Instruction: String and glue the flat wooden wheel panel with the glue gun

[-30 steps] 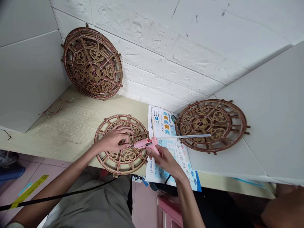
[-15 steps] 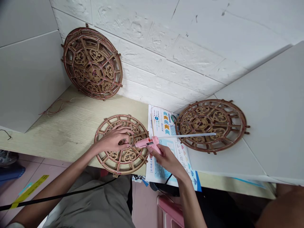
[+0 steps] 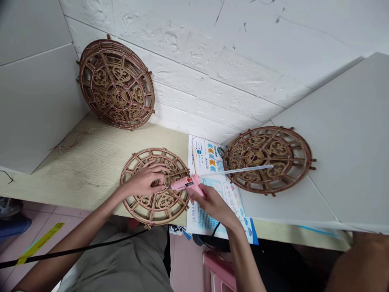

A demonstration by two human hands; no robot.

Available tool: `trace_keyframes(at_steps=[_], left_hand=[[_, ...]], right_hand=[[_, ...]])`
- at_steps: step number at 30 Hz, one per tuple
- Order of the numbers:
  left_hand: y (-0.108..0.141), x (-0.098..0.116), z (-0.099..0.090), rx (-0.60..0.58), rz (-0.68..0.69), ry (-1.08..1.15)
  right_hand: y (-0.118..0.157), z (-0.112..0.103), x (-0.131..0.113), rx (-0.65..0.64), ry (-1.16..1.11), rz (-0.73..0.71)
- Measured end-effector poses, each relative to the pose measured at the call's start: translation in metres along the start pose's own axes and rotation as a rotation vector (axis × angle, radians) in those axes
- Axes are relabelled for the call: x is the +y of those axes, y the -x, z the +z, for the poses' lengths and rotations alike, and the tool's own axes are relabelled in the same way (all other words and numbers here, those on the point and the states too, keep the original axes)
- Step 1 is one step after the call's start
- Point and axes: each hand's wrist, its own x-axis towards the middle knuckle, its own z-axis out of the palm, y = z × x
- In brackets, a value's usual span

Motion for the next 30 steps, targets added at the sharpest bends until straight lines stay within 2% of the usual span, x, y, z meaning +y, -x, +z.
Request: trace_keyframes(at_steps=[7,12,22,30], left_hand=[[0.0,0.0,-0.001,-0.002,0.002,-0.01],[0.0,0.001,-0.002,0.006,-0.007,0.011],[0.0,0.002,-0.008,-0.023,-0.001,0.01],[-0.002,0.005,-0.012,-0.039,-0.022,-0.014]], right_hand=[[-0.003,0.001,-0.003,-0.028,0.045,-0.01],[-0.001,-0.001,-0.001,-0.004,0.06,-0.007],[0.027,0.009,0.021,0.104,-0.237,0.068],[0.022,0.029,0.038,0.099,-0.339,0.008]])
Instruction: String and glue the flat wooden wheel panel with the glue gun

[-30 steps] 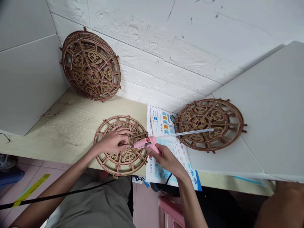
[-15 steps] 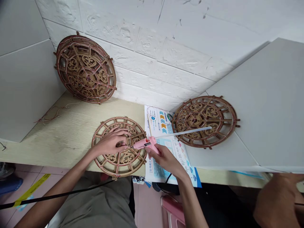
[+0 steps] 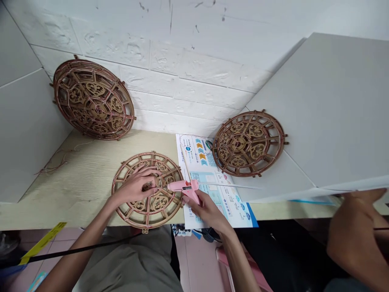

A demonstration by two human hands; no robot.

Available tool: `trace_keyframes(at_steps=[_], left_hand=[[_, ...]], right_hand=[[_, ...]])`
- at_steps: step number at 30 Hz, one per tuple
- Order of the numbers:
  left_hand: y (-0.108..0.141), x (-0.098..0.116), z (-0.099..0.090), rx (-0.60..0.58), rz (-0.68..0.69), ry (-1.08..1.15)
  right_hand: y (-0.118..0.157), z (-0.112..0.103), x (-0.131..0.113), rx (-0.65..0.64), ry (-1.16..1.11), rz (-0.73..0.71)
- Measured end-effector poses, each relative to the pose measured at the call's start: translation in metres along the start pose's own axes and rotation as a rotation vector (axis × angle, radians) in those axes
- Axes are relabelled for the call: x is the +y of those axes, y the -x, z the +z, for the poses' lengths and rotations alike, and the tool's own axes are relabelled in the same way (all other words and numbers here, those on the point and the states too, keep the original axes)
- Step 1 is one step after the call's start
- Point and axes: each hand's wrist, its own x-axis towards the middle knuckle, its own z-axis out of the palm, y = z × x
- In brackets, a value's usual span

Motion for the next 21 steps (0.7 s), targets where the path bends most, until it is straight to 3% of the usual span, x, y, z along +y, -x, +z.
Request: trace_keyframes(at_steps=[21], left_hand=[[-0.001,-0.006,0.006,0.009,0.019,-0.03]], right_hand=[[0.0,0.019,0.001,0.078,-0.025,-0.04]])
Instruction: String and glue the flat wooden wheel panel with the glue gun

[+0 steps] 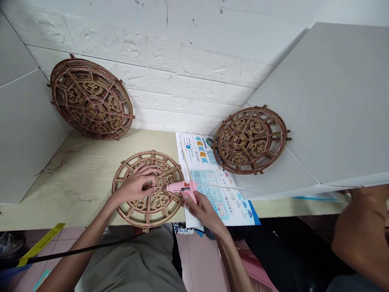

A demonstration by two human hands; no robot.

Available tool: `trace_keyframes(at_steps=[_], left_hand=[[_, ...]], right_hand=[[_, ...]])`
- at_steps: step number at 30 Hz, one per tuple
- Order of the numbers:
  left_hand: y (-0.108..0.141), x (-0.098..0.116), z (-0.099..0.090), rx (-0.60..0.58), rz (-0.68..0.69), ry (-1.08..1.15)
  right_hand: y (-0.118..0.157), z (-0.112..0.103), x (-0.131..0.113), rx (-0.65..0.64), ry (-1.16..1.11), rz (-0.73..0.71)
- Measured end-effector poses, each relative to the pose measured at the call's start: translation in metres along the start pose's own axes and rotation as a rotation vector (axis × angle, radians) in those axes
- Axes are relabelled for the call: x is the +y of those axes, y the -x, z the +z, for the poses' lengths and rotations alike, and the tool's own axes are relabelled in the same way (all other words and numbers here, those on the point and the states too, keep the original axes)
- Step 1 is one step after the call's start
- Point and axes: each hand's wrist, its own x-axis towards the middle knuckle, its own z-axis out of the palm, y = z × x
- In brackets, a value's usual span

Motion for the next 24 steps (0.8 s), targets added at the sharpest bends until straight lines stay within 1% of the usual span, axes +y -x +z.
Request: trace_keyframes(at_steps=[11,18,24], left_hand=[[0.0005,-0.0006,0.0002,-0.006,0.0,0.005],[0.0007,-0.0015,0.001,-0.001,0.001,0.003],[0.0005,-0.001,0.0002,-0.005,-0.005,0.018]], right_hand=[[-0.001,-0.0008,0.0067,-0.003,-0.035,-0.017],[0.0005,0.0011,0.0073,0.016,0.015,-0.005],[0.0043,0.0039,-0.0015,0.085,0.13,-0.034]])
